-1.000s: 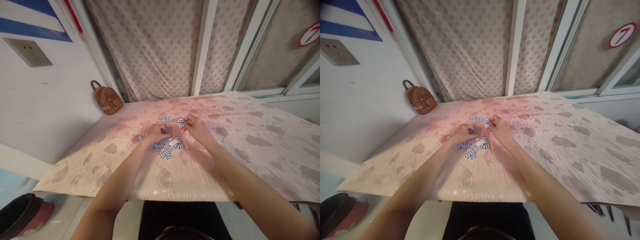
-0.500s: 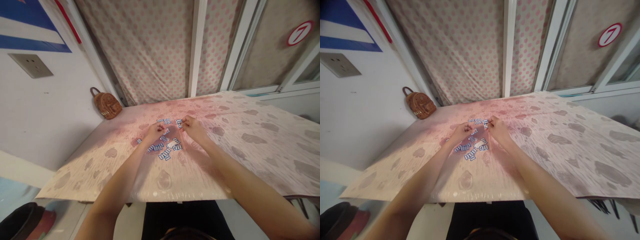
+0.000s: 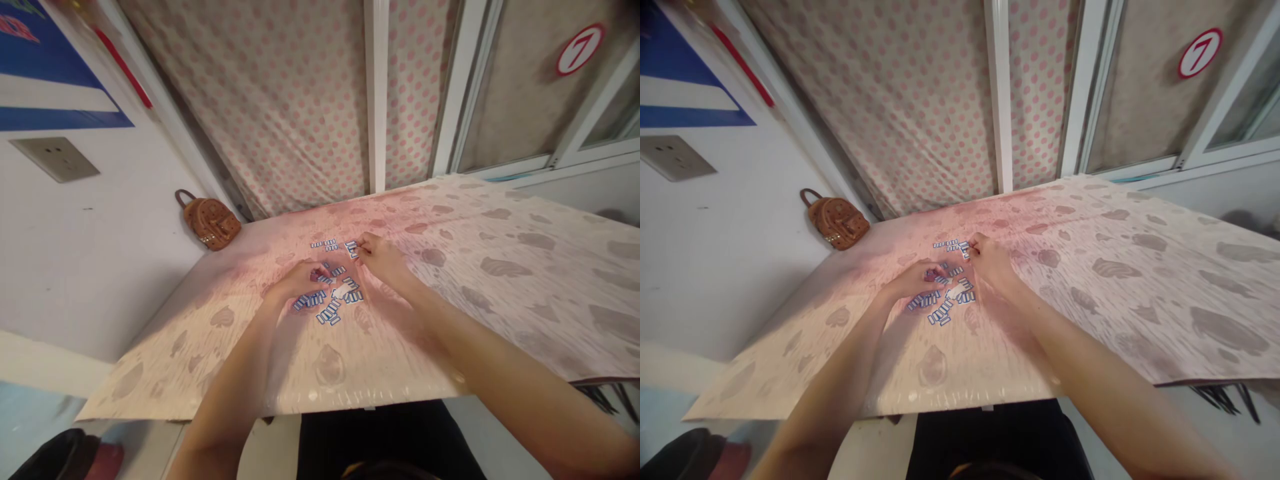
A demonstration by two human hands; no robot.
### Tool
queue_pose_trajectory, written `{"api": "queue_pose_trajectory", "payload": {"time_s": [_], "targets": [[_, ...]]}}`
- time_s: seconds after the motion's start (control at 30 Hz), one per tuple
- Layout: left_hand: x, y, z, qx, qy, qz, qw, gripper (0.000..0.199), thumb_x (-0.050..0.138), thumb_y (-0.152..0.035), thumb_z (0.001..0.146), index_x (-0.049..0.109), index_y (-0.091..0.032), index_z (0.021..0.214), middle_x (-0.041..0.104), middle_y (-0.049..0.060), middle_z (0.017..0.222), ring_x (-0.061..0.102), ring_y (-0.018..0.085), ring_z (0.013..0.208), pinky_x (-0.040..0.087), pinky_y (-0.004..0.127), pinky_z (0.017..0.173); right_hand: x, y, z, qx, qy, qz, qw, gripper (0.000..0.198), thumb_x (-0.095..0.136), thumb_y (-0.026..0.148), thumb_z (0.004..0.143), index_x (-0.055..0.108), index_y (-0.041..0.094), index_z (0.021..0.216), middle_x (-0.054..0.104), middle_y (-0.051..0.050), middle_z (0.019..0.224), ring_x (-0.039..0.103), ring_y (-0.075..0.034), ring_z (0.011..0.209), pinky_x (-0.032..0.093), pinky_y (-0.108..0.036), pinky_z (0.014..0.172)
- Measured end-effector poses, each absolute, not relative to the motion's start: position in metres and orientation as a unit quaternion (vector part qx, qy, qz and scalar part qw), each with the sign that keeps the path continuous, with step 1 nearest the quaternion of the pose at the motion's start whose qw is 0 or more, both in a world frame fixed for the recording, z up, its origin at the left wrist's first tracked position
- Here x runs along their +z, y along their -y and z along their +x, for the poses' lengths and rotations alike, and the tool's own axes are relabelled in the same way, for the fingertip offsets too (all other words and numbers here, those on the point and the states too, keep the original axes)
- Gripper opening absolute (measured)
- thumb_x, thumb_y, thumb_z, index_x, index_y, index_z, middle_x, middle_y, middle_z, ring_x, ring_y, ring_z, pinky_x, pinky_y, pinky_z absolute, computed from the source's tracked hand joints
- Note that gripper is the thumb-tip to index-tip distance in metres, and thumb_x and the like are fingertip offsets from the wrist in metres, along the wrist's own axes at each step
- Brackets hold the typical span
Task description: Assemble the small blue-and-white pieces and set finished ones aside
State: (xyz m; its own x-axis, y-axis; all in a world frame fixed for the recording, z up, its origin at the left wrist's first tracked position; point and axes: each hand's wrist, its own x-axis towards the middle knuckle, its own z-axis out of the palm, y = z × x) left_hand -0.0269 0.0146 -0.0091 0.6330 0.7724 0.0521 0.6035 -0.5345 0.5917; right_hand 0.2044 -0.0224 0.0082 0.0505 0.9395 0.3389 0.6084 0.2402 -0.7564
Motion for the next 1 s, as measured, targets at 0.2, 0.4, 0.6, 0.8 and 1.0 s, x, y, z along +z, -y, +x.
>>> {"api": "queue_pose_trajectory", "payload": {"time_s": [0.2, 0.4, 0.6, 0.8, 1.0], "targets": [[-0.016, -0.02, -0.027, 0.174, -0.422, 0.837, 0.302, 0.021, 0.073, -0.032, 0.07, 0.062, -0.017, 0.079, 0.065, 0.001, 0.079, 0.057, 0.013, 0.072, 0.043, 0.024, 0.065, 0.003, 0.018, 0.207, 0.201, 0.666, -0.577, 0.428, 0.014, 0.047, 0.01, 0.081, 0.053, 0.021, 0.076, 0.069, 0.0, 0.066, 0.064, -0.016, 0.065, 0.038, -0.025, 0.06], [-0.019, -0.022, -0.033, 0.206, -0.418, 0.793, 0.393, 0.022, 0.07, -0.035, 0.073, 0.062, -0.015, 0.08, 0.059, -0.001, 0.069, 0.054, 0.011, 0.063, 0.04, 0.022, 0.058, -0.002, 0.012, 0.206, 0.293, 0.637, -0.545, 0.459, 0.012, 0.053, 0.01, 0.079, 0.054, 0.02, 0.073, 0.066, 0.0, 0.062, 0.064, -0.015, 0.06, 0.045, -0.026, 0.063], [-0.011, -0.016, -0.024, 0.276, -0.377, 0.771, 0.433, 0.021, 0.071, -0.03, 0.074, 0.064, -0.012, 0.081, 0.064, 0.002, 0.075, 0.057, 0.011, 0.066, 0.043, 0.023, 0.063, -0.002, 0.022, 0.194, 0.6, 0.489, -0.464, 0.431, 0.014, 0.06, 0.011, 0.08, 0.054, 0.019, 0.07, 0.068, -0.004, 0.071, 0.069, -0.017, 0.068, 0.054, -0.029, 0.069], [-0.01, -0.016, -0.025, 0.277, -0.391, 0.756, 0.446, 0.019, 0.072, -0.027, 0.074, 0.067, -0.012, 0.084, 0.066, 0.002, 0.072, 0.058, 0.011, 0.064, 0.042, 0.022, 0.06, -0.016, 0.021, 0.187, 0.63, 0.473, -0.435, 0.436, 0.019, 0.066, 0.011, 0.075, 0.052, 0.018, 0.066, 0.067, -0.005, 0.073, 0.068, -0.016, 0.07, 0.055, -0.029, 0.072], [-0.019, -0.028, -0.035, 0.3, -0.482, 0.709, 0.419, 0.009, 0.073, -0.016, 0.071, 0.066, -0.012, 0.074, 0.067, 0.002, 0.065, 0.06, 0.012, 0.059, 0.042, 0.021, 0.055, -0.028, 0.01, 0.188, 0.493, 0.606, -0.443, 0.44, 0.013, 0.065, 0.018, 0.071, 0.052, 0.02, 0.068, 0.059, 0.002, 0.064, 0.059, -0.014, 0.061, 0.046, -0.027, 0.062]]}}
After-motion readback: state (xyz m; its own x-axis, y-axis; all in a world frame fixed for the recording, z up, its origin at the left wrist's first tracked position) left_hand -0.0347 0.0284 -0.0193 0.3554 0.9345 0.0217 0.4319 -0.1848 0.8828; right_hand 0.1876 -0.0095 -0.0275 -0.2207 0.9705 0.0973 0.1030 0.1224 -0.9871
